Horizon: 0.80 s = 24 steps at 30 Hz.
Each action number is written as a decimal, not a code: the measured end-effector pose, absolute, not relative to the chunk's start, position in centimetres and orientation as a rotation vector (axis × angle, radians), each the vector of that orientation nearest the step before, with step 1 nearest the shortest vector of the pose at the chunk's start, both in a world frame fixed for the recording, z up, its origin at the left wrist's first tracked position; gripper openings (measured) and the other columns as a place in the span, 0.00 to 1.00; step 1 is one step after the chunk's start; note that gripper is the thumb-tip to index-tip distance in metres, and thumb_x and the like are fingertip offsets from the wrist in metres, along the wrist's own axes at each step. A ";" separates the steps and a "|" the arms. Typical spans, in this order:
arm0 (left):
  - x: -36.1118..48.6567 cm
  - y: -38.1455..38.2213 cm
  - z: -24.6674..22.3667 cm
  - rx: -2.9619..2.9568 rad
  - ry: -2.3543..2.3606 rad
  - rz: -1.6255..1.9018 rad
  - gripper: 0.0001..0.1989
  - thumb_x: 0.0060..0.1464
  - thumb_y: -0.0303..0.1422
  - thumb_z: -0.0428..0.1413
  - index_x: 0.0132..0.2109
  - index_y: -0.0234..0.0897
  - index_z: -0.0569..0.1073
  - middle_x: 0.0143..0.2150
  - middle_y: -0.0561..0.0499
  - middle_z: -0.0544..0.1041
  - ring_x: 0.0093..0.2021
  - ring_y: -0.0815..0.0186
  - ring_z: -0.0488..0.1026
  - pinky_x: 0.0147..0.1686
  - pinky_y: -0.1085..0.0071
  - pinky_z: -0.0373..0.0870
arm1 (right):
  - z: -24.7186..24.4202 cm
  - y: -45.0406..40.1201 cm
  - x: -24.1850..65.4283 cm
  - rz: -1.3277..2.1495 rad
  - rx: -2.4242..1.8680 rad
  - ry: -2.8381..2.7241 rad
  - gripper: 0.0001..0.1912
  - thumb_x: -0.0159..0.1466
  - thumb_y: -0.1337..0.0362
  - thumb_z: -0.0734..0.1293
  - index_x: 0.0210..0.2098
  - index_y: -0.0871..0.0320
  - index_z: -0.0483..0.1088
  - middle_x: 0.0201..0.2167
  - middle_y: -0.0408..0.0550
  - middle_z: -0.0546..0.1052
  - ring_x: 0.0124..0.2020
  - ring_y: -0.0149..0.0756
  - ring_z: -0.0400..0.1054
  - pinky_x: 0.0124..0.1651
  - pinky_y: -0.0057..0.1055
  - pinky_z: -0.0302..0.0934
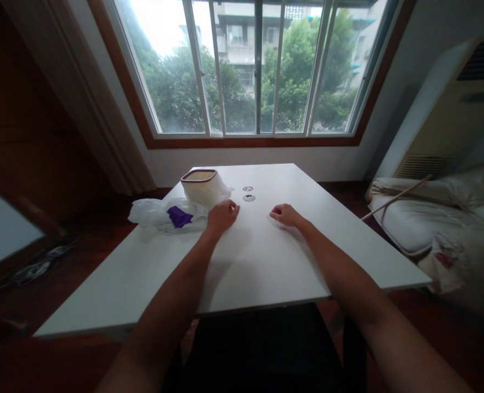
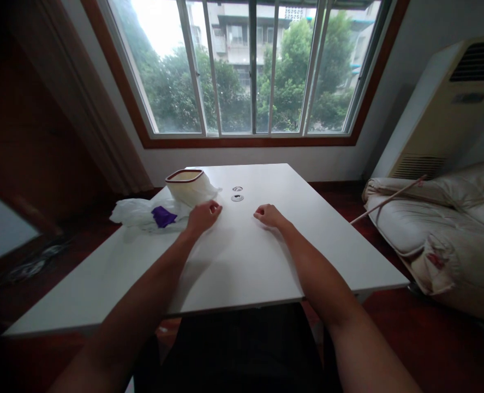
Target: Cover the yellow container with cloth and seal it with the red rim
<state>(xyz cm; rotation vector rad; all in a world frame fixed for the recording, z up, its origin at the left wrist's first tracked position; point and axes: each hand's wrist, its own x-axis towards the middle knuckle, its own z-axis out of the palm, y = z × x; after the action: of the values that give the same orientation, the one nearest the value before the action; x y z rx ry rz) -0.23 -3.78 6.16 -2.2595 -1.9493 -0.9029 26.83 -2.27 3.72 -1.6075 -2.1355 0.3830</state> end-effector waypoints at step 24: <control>1.9 -2.5 1.3 -2.426 -1.948 -0.477 0.15 0.60 0.44 0.50 0.37 0.40 0.76 0.40 0.45 0.81 0.42 0.58 0.77 0.39 0.67 0.67 | 2.7 -2.8 25.1 0.174 -1.865 -2.241 0.15 0.65 0.52 0.64 0.36 0.56 0.76 0.39 0.51 0.81 0.37 0.38 0.73 0.37 0.28 0.59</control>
<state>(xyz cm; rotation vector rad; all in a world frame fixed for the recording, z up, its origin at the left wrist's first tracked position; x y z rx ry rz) 1.85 -2.49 1.26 -2.4258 -1.9479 -0.4769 25.08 -2.78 2.71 -1.8650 -2.2407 0.1737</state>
